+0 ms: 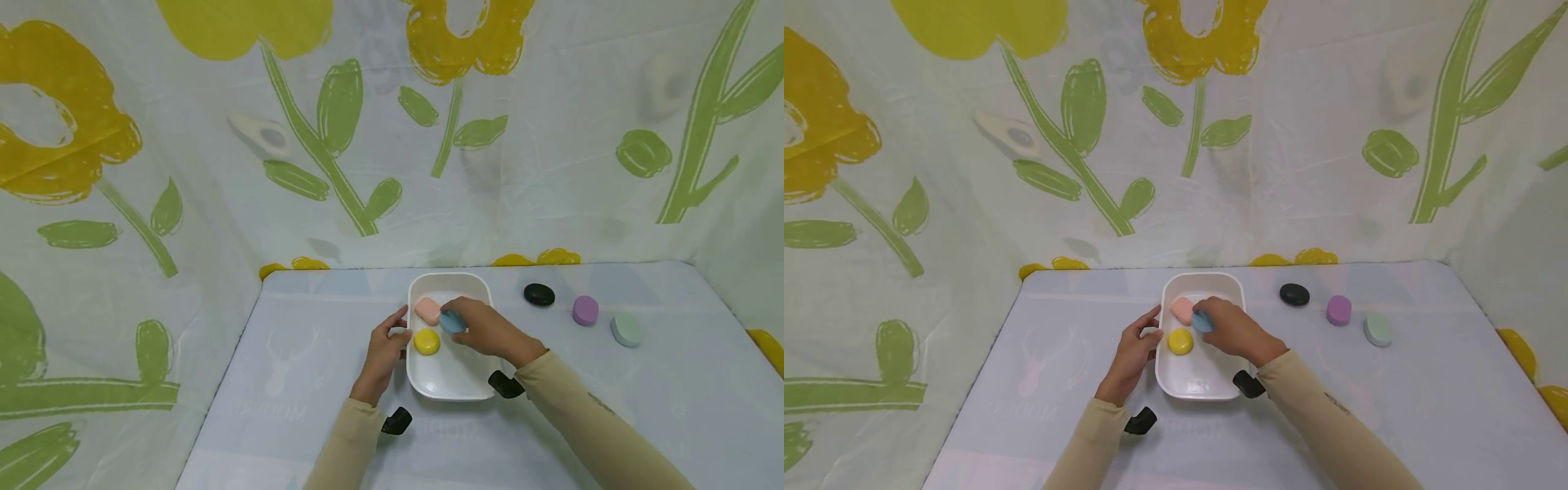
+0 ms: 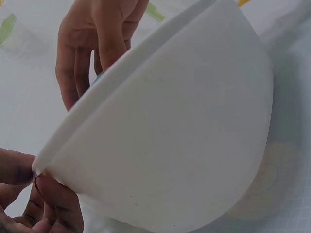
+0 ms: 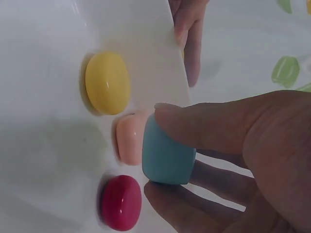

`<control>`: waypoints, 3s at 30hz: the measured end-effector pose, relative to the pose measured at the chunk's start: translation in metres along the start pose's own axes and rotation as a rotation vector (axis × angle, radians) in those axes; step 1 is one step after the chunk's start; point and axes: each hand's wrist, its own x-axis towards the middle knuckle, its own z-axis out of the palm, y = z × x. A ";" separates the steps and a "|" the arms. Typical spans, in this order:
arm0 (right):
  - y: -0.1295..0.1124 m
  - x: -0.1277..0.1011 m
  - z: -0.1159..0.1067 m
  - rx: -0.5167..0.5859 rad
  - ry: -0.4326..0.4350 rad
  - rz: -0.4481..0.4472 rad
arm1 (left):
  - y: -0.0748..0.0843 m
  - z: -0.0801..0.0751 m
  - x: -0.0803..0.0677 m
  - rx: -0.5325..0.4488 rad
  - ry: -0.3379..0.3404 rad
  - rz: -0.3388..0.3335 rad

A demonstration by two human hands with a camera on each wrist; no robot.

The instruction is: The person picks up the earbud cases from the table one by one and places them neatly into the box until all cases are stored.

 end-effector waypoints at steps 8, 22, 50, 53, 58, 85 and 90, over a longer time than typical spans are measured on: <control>0.001 0.006 0.003 -0.032 -0.051 0.011 | 0.000 0.000 -0.001 0.001 -0.006 -0.009; 0.003 0.010 0.011 -0.075 -0.087 0.074 | 0.000 0.000 0.000 -0.003 0.000 -0.004; 0.055 -0.065 -0.026 0.010 0.284 0.096 | 0.002 0.004 -0.002 0.014 0.017 -0.016; 0.069 -0.077 -0.031 0.017 0.316 0.109 | 0.002 0.004 -0.002 0.011 0.014 -0.014; 0.095 -0.096 -0.039 0.018 0.382 0.129 | 0.002 0.005 -0.002 0.014 0.016 -0.016; 0.180 -0.147 -0.058 -0.063 0.492 0.485 | 0.002 0.006 -0.003 0.024 0.024 -0.018; 0.187 -0.148 -0.057 -0.100 0.477 0.465 | 0.002 0.006 -0.003 0.026 0.019 -0.011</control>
